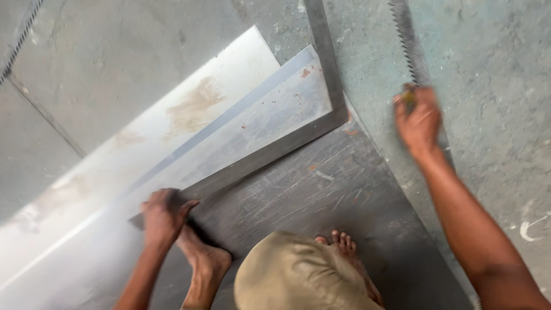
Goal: The person marks lines on a metal sheet using a pencil and an L-square while sitting on the floor and using their feet to hold a long serrated straightedge in place.
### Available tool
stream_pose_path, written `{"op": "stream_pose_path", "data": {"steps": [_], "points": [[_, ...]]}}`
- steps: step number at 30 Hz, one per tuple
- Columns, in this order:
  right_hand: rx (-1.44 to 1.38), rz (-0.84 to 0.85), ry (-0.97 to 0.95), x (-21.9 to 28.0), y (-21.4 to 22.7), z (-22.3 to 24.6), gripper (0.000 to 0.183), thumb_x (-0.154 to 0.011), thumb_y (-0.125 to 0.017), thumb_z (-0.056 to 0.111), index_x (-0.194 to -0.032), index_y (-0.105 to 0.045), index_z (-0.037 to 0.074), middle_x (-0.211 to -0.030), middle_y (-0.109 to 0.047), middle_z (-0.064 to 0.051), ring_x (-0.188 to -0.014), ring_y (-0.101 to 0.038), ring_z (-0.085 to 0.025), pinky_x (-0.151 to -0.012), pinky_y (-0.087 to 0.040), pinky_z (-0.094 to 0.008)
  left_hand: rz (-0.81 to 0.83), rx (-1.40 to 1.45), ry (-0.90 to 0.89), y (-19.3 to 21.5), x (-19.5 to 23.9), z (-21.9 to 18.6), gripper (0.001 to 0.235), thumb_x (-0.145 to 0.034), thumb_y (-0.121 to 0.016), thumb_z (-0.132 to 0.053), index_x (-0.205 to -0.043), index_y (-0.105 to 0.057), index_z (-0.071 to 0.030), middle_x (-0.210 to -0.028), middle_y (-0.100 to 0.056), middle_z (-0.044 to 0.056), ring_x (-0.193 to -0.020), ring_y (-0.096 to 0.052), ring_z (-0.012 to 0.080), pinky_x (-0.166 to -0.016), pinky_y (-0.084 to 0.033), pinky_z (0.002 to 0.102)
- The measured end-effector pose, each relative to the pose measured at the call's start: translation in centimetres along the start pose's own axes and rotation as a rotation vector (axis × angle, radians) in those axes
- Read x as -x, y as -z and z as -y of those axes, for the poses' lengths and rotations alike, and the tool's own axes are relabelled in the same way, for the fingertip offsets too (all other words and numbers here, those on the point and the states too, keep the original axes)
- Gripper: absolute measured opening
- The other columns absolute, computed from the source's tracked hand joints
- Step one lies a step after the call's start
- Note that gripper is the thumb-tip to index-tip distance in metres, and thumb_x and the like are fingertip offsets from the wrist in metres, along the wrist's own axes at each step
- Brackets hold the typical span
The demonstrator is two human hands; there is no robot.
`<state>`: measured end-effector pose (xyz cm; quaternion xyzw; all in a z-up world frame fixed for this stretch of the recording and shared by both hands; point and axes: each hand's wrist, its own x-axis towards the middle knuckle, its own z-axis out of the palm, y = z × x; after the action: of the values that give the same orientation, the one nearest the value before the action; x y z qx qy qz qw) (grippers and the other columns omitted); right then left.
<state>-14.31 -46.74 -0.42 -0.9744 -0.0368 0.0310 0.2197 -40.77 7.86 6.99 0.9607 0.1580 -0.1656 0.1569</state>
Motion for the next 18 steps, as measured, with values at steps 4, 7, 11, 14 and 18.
{"op": "stream_pose_path", "data": {"steps": [4,7,11,14,18], "points": [[-0.203,0.191,0.209,3.7,-2.6,4.5,0.031,-0.104,-0.062,0.013,-0.132,-0.066,0.000,-0.122,-0.068,-0.019,-0.103,-0.068,-0.036,-0.087,-0.055,-0.044,0.029,0.126,0.029,-6.1,0.3,-0.9,0.060,-0.078,-0.084,-0.048,-0.109,-0.068,0.002,-0.104,-0.069,0.020,-0.100,-0.063,0.0411,-0.084,-0.049,0.051],[-0.243,0.242,0.156,5.4,-2.9,7.2,0.020,-0.105,-0.060,0.009,-0.121,-0.071,0.004,-0.109,-0.072,-0.014,-0.098,-0.071,-0.031,-0.086,-0.057,-0.041,0.207,0.127,0.177,-7.4,-1.0,-0.4,0.066,-0.076,-0.084,-0.050,-0.116,-0.069,0.000,-0.110,-0.070,0.022,-0.103,-0.066,0.0419,-0.089,-0.052,0.051],[-0.227,0.127,0.205,6.0,-2.5,7.7,0.018,-0.104,-0.062,0.005,-0.119,-0.071,0.003,-0.109,-0.074,-0.013,-0.098,-0.071,-0.030,-0.083,-0.056,-0.040,0.275,0.180,0.247,-7.3,-2.3,0.2,0.071,-0.072,-0.086,-0.048,-0.126,-0.070,-0.005,-0.119,-0.070,0.023,-0.110,-0.065,0.0425,-0.093,-0.052,0.050],[-0.258,0.104,0.194,6.3,-2.3,6.7,0.021,-0.104,-0.063,0.004,-0.123,-0.072,0.003,-0.107,-0.073,-0.013,-0.092,-0.072,-0.027,-0.078,-0.057,-0.037,0.290,0.168,0.259,-6.9,-2.2,0.3,0.071,-0.073,-0.086,-0.048,-0.127,-0.070,-0.005,-0.119,-0.071,0.024,-0.112,-0.066,0.0420,-0.094,-0.053,0.050],[-0.278,0.107,0.149,6.2,-2.1,4.8,0.019,-0.105,-0.066,0.005,-0.123,-0.071,0.001,-0.104,-0.075,-0.012,-0.090,-0.074,-0.021,-0.075,-0.058,-0.033,0.291,0.189,0.242,-6.9,-2.7,0.3,0.073,-0.072,-0.088,-0.046,-0.127,-0.070,-0.003,-0.120,-0.071,0.024,-0.113,-0.066,0.0419,-0.095,-0.052,0.049]]}}
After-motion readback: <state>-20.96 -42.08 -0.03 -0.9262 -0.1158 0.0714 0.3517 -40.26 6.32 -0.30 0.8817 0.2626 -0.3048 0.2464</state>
